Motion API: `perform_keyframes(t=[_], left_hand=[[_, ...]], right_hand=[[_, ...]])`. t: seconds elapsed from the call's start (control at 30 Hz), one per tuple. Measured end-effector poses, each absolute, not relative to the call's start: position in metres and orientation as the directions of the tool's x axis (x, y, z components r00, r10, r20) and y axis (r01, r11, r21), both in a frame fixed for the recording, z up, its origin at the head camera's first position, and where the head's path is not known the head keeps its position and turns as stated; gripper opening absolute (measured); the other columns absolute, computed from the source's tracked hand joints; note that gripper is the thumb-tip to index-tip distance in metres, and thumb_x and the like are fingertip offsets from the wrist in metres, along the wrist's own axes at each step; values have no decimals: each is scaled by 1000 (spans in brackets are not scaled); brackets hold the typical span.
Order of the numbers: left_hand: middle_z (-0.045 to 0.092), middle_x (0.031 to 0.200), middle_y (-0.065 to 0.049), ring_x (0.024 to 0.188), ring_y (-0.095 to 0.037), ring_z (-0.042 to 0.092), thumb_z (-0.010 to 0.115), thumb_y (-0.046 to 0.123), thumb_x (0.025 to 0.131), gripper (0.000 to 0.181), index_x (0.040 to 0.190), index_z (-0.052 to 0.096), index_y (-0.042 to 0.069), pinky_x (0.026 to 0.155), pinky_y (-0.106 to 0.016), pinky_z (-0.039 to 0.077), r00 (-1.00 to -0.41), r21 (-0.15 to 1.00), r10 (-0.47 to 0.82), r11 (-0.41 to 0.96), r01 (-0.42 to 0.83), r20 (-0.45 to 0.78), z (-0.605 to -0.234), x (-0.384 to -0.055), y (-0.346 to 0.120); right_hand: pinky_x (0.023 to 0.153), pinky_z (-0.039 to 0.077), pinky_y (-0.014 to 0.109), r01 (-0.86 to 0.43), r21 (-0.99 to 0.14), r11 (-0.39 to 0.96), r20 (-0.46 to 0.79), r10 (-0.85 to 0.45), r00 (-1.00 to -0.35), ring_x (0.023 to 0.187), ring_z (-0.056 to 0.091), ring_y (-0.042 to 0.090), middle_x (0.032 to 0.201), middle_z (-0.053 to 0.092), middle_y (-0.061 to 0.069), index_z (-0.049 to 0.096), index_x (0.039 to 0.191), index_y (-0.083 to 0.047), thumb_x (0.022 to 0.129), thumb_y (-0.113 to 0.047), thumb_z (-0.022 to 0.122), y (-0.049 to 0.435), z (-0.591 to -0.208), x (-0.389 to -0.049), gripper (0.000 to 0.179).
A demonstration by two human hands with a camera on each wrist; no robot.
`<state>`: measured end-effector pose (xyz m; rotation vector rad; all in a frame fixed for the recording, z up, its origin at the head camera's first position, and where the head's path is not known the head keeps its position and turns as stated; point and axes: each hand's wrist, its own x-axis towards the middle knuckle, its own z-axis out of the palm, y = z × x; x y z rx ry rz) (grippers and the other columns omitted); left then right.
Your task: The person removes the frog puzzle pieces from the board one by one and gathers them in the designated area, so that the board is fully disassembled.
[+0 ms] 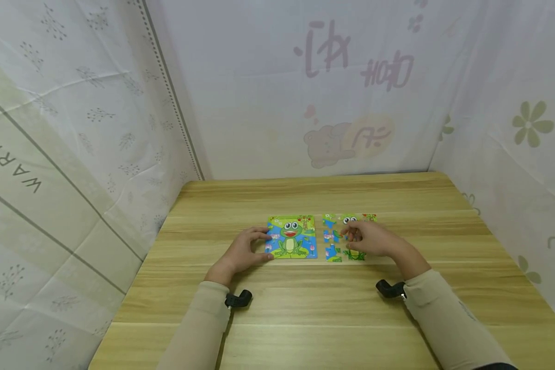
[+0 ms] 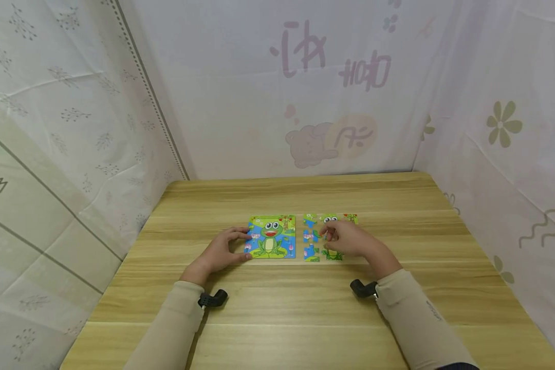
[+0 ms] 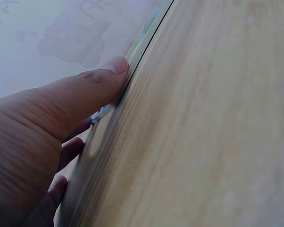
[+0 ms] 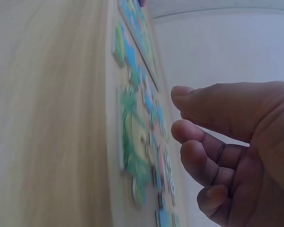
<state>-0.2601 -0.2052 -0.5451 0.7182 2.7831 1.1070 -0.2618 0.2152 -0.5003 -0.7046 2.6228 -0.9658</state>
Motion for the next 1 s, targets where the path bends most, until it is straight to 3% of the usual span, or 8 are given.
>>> perform_keyframes(t=[0.5,0.7,1.0], left_hand=[[49,158,3,150,-29,37,88,39,87,58,137,69,16,123,-54,29,-891,655,442,645,394,100,-545,-260,-205],[50,157,2,149,-30,38,89,37,87,57,136,70,16,123,-56,30,-889,658,443,636,403,116,-546,-259,-205],[51,157,0,148,-31,40,89,38,87,57,135,70,15,122,-56,30,-888,652,442,638,410,125,-544,-258,-205]], right_hand=[[73,55,33,-421,-628,654,-63,-582,-810,83,61,14,94,65,-6,70,127,-7,97,-20,78,148,-510,-272,33],[72,53,33,-413,-615,672,-68,-566,-821,76,58,14,88,62,-5,70,128,-5,96,-22,80,127,-514,-272,38],[66,50,32,-381,-564,733,-62,-497,-865,70,55,13,80,60,-4,76,118,-9,88,-28,89,113,-514,-267,38]])
